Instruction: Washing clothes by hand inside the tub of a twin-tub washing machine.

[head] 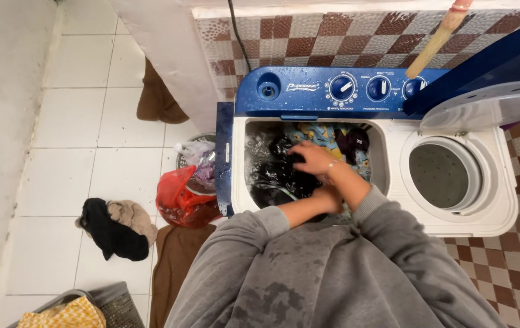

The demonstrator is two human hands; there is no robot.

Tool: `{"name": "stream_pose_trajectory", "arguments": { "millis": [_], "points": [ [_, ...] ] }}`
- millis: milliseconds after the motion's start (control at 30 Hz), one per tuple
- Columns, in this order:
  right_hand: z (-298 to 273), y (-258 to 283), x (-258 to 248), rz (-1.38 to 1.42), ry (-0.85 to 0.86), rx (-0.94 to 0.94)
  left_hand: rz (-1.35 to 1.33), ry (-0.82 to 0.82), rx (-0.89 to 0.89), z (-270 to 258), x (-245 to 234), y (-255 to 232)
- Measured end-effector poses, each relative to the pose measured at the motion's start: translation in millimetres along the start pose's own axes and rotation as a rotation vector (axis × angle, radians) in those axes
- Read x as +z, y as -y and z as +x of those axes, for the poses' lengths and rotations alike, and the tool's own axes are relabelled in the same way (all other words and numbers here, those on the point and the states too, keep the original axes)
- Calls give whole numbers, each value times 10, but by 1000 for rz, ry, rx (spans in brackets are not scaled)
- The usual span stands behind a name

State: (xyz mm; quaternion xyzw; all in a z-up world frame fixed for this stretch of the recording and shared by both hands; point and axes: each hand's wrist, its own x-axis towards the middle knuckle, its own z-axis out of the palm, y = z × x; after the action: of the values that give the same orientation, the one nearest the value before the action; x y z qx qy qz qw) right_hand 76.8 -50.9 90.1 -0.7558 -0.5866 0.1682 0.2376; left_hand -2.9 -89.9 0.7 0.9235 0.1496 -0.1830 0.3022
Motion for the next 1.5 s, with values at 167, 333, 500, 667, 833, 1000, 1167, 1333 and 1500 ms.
{"name": "stream_pose_trajectory", "arguments": {
  "millis": [167,333,500,667,833,1000,1167,1333,1500],
  "points": [
    [-70,-639,659,-209,405,42,-127,69,375,-210,69,-40],
    [-598,-1301,755,-100,426,254,-404,411,30,-147,-662,704],
    [-1176,-847,151,-57,418,403,-173,-154,-261,572,-1214,1459],
    [-1427,-832,19,-138,358,766,-326,-659,-472,356,-1436,1534],
    [-1384,-488,-311,-202,245,854,-451,-285,-340,747,-1076,1650],
    [-1036,-341,-370,-301,88,738,-93,53,-57,870,-567,1126],
    [-243,-430,-105,-300,148,400,-111,110,342,653,-17,484],
    [322,316,-354,-379,327,425,-463,604,217,379,-231,428],
    [329,-194,-336,-385,421,795,-313,310,73,665,-698,931]
  ]
}}
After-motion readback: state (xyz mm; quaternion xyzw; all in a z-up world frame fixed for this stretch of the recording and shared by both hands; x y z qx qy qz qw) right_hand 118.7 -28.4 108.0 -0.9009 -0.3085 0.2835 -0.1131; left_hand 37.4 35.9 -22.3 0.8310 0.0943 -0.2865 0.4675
